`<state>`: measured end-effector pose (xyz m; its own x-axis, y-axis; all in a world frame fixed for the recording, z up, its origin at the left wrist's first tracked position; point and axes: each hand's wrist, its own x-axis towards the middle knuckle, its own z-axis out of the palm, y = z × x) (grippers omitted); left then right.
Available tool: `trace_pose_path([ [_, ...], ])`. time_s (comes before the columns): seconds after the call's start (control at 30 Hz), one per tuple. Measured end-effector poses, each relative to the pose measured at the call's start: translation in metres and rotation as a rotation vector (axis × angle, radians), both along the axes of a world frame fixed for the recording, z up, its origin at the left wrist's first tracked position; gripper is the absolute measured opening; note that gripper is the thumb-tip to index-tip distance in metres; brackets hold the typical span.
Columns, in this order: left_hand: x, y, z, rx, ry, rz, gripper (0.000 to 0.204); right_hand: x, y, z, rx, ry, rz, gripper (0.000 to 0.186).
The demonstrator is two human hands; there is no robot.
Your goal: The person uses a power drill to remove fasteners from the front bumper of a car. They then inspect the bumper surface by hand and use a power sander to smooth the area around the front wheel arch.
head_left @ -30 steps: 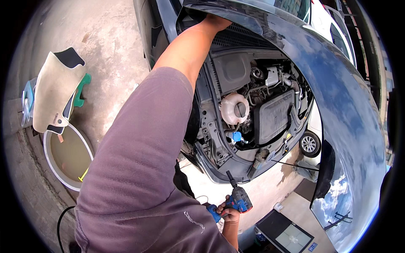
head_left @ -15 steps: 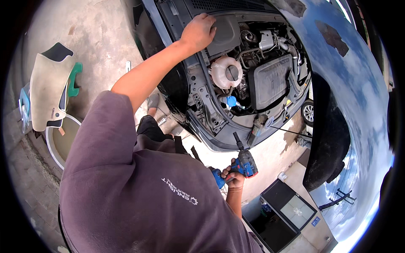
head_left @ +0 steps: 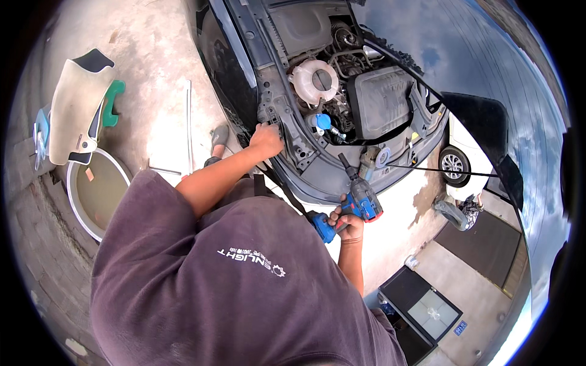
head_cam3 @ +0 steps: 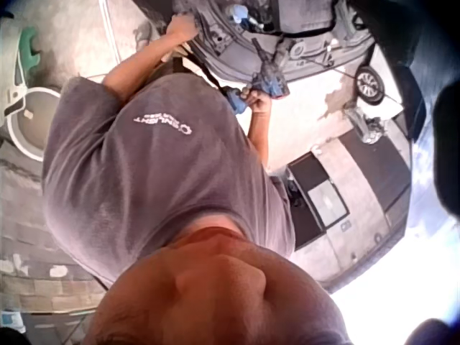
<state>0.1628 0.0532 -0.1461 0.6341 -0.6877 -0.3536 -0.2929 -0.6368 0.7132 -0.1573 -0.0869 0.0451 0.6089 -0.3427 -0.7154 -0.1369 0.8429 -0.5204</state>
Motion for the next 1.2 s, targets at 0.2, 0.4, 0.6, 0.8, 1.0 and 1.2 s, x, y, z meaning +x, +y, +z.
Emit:
trace_pose_path([
  [0.2, 0.014, -0.028, -0.033, 0.440, 0.060, -0.437, 0.035, -0.042, -0.025, -0.006, 0.026, -0.059, 0.058, 0.077],
  [0.4, 0.034, -0.043, -0.046, 0.493, 0.018, -0.640, 0.037, -0.076, -0.032, -0.012, 0.007, -0.067, 0.096, 0.076],
  [0.6, 0.012, -0.042, -0.020, 0.515, -0.037, -0.525, 0.047, -0.120, -0.031, -0.013, -0.025, -0.078, 0.074, 0.077],
  [0.8, 0.013, -0.047, 0.016, 0.520, 0.067, -0.334, 0.051, -0.155, -0.026, -0.015, -0.052, -0.086, 0.041, 0.077],
  [1.0, 0.008, -0.049, 0.012, 0.527, 0.039, -0.311, 0.057, -0.180, -0.015, -0.025, 0.000, -0.051, -0.027, 0.078],
  [1.2, 0.014, -0.046, -0.031, 0.596, -0.078, -0.388, 0.059, -0.202, -0.013, -0.038, 0.022, -0.066, -0.048, 0.079],
])
